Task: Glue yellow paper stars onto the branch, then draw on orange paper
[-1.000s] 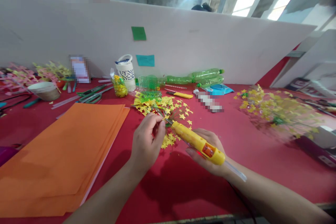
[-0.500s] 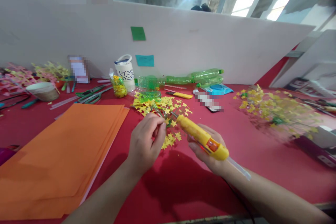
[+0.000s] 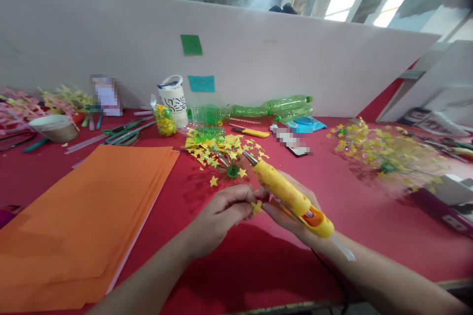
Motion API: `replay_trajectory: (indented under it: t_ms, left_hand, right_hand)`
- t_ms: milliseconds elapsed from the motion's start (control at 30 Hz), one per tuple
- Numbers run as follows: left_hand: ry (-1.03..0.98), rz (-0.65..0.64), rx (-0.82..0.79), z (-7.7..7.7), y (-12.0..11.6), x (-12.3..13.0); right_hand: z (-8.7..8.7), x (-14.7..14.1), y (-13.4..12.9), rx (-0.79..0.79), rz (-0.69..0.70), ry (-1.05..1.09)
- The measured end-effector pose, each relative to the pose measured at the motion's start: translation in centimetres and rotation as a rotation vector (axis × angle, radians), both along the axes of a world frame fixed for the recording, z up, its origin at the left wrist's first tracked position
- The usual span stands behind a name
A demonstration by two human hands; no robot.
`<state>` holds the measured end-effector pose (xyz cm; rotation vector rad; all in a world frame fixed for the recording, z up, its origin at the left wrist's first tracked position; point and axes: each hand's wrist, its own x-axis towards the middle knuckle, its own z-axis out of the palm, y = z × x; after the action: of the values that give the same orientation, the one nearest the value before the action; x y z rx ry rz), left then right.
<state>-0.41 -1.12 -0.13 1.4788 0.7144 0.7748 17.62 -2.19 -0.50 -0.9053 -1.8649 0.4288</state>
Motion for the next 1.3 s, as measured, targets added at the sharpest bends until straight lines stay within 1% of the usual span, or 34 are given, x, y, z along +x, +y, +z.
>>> replay_trajectory:
  t_ms: [100, 233, 300, 367, 400, 467, 567, 633, 667, 733, 833, 967, 1067, 1167, 1233, 1300]
  left_hand:
    - [-0.011, -0.047, -0.033, -0.1, 0.1, 0.0]
    - [-0.012, -0.069, 0.002, 0.0, 0.1, 0.0]
    - [0.004, -0.067, 0.029, 0.1, 0.1, 0.0]
    - [0.03, -0.059, 0.077, 0.4, 0.1, 0.0]
    - [0.05, -0.037, 0.126, 0.5, 0.1, 0.0]
    - [0.125, 0.069, 0.303, 0.6, 0.2, -0.2]
    - [0.317, 0.291, 0.728, 0.3, 0.6, -0.7]
    - [0.45, 0.374, 0.964, -0.2, 0.8, -0.8]
    - [0.5, 0.399, 1.033, -0.5, 0.9, -0.7]
    - [0.566, 0.437, 1.114, -1.1, 0.9, -0.3]
    - [0.623, 0.504, 1.181, -1.7, 0.6, 0.5]
    - [0.725, 0.567, 1.234, -2.3, 0.4, 1.9]
    - [0.78, 0.585, 1.251, -2.9, 0.8, 2.6]
    - [0.799, 0.598, 1.249, -3.6, 1.3, 3.1]
    - [0.79, 0.619, 1.244, -4.1, 1.7, 3.2]
    - [0.77, 0.647, 1.229, -4.4, 1.9, 3.2]
  right_hand:
    - [0.5, -0.1, -0.2, -0.016, 0.055, 0.021]
    - [1.0, -0.1, -0.5, -0.014, 0.102, -0.002]
    - [1.1, -0.1, -0.6, -0.012, 0.092, -0.012]
    - [1.2, -0.1, -0.7, -0.012, 0.043, 0.003]
    - [1.2, 0.0, -0.8, -0.011, 0.009, 0.012]
    - [1.2, 0.3, -0.6, -0.002, -0.058, 0.018]
    - [1.0, 1.2, 0.2, 0.019, -0.099, -0.023]
    - [0.7, 1.9, 1.0, 0.036, -0.101, -0.078]
    - [0.5, 2.2, 1.3, 0.046, -0.101, -0.11]
    - [0.2, 2.8, 1.9, 0.067, -0.123, -0.162]
    - [0.2, 3.4, 2.5, 0.065, -0.133, -0.218]
    - [0.8, 4.0, 3.0, 0.053, -0.018, -0.269]
    - [0.9, 4.3, 3.4, 0.037, -0.012, -0.266]
    - [0.7, 4.2, 3.7, 0.031, 0.054, -0.267]
    - [0.5, 4.0, 3.8, 0.058, 0.098, -0.27]
    - [0.2, 3.6, 3.8, 0.096, 0.099, -0.27]
